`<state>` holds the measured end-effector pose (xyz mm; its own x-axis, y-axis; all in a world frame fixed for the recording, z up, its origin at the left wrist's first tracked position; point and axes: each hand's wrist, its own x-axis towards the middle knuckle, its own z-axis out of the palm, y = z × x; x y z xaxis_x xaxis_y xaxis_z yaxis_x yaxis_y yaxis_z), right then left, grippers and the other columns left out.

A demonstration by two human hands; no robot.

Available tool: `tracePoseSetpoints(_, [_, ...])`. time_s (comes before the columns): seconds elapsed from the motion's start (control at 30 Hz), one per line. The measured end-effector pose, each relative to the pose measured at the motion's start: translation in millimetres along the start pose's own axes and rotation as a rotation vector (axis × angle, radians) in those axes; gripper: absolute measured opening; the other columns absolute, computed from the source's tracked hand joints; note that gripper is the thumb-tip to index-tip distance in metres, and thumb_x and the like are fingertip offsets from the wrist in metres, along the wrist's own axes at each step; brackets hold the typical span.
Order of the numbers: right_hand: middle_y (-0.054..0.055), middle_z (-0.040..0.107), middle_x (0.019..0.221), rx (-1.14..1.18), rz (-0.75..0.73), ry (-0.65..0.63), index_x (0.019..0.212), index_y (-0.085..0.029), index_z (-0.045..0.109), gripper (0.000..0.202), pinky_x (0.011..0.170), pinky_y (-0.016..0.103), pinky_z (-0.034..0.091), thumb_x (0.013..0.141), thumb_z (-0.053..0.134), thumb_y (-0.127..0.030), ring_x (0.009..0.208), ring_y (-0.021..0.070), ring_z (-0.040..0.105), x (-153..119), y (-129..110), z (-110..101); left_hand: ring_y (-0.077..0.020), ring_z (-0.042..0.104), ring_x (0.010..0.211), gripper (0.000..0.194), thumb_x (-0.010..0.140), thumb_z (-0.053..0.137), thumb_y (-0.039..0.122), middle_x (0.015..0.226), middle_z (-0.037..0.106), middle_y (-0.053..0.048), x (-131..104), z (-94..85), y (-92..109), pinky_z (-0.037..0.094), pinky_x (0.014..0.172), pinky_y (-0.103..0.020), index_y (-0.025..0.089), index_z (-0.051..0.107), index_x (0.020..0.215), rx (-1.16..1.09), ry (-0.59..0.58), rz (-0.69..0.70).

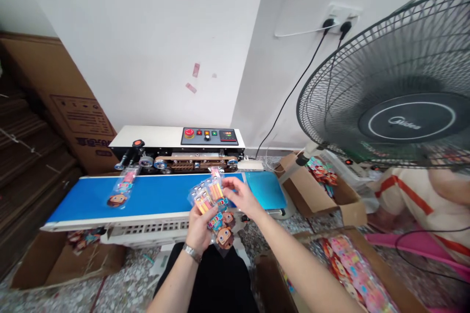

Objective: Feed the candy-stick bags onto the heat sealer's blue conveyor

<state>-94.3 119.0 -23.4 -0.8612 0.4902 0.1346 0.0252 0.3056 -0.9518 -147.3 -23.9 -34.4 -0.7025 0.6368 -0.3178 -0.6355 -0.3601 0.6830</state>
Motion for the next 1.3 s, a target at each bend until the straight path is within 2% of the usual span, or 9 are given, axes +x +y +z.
tracePoseSetpoints(0.07, [0.002,0.062,0.083,0.025,0.001,0.004,0.090,-0.019,0.057,0.023,0.067,0.026,0.047,0.079,0.054,-0.039,0.076,0.0158,0.058,-9,1,8,-0.0205,0.065,0.072,0.040,0.056,0.076,0.017,0.085,0.070,-0.008,-1,0.7,0,0.051,0.070,-0.032,0.013,0.062,0.093,-0.003,-0.018,-0.015])
tracePoseSetpoints(0.17, [0.002,0.062,0.077,0.024,0.050,0.213,0.087,-0.018,0.055,0.025,0.063,0.025,0.047,0.079,0.051,-0.041,0.069,0.0158,0.058,-6,13,3,-0.0164,0.063,0.062,0.041,0.057,0.076,0.019,0.077,0.069,-0.005,-2,-0.5,-2,0.051,0.063,-0.030,0.015,0.061,0.094,0.016,-0.004,-0.035])
tracePoseSetpoints(0.3, [0.004,0.063,0.074,-0.321,0.258,0.521,0.084,-0.016,0.057,0.026,0.059,0.025,0.045,0.079,0.045,-0.039,0.067,0.0173,0.059,11,34,-32,-0.0130,0.060,0.055,0.033,0.056,0.077,0.020,0.069,0.067,-0.002,0,-4.4,-2,0.049,0.057,-0.026,0.014,0.061,0.084,0.055,0.014,-0.025])
tracePoseSetpoints(0.4, [0.004,0.064,0.072,-0.502,0.362,0.557,0.079,-0.016,0.060,0.020,0.062,0.027,0.044,0.076,0.047,-0.031,0.068,0.0189,0.059,26,43,-55,-0.0136,0.061,0.057,0.030,0.056,0.077,0.020,0.069,0.067,-0.003,2,-5.3,-2,0.050,0.059,-0.026,0.014,0.061,0.081,0.062,0.005,-0.028])
tracePoseSetpoints(0.57, [0.004,0.065,0.075,-0.569,0.389,0.463,0.080,-0.018,0.063,0.012,0.071,0.028,0.044,0.073,0.054,-0.022,0.074,0.0199,0.061,49,41,-51,-0.0182,0.064,0.065,0.039,0.054,0.078,0.023,0.074,0.069,-0.007,3,-3.9,-5,0.050,0.061,-0.029,0.012,0.064,0.089,0.065,-0.003,-0.059])
tracePoseSetpoints(0.67, [0.007,0.064,0.095,-0.532,0.286,0.370,0.101,-0.019,0.060,0.028,0.075,0.030,0.045,0.074,0.057,-0.027,0.083,0.0200,0.060,43,28,-32,-0.0172,0.063,0.060,0.036,0.054,0.078,0.025,0.070,0.068,-0.005,4,-3.2,-6,0.049,0.059,-0.029,0.012,0.064,0.085,0.074,0.008,-0.032])
tracePoseSetpoints(0.87, [0.006,0.058,0.106,-0.256,-0.020,-0.226,0.128,-0.024,0.039,0.076,0.073,0.029,0.046,0.062,0.073,-0.036,0.085,0.0181,0.057,-13,-8,6,-0.0183,0.064,0.069,0.041,0.056,0.077,0.029,0.083,0.069,-0.008,7,-2.1,-6,0.048,0.064,-0.027,0.013,0.064,0.091,0.096,0.028,0.019])
tracePoseSetpoints(1.2, [0.002,0.059,0.093,-0.160,0.079,-0.123,0.132,-0.021,0.030,0.073,0.071,0.028,0.046,0.070,0.067,-0.028,0.078,0.0153,0.057,-25,5,2,-0.0202,0.063,0.085,0.035,0.064,0.072,0.026,0.095,0.068,-0.009,6,-5.4,-9,0.046,0.079,-0.032,0.014,0.061,0.095,0.087,-0.025,0.093])
tracePoseSetpoints(1.3, [0.001,0.058,0.087,-0.032,0.112,-0.101,0.117,-0.020,0.044,0.051,0.069,0.027,0.046,0.073,0.065,-0.031,0.075,0.0137,0.057,-26,5,5,-0.0202,0.063,0.081,0.038,0.060,0.074,0.027,0.091,0.068,-0.009,8,-7.5,-12,0.047,0.077,-0.033,0.014,0.060,0.093,0.145,0.014,0.125])
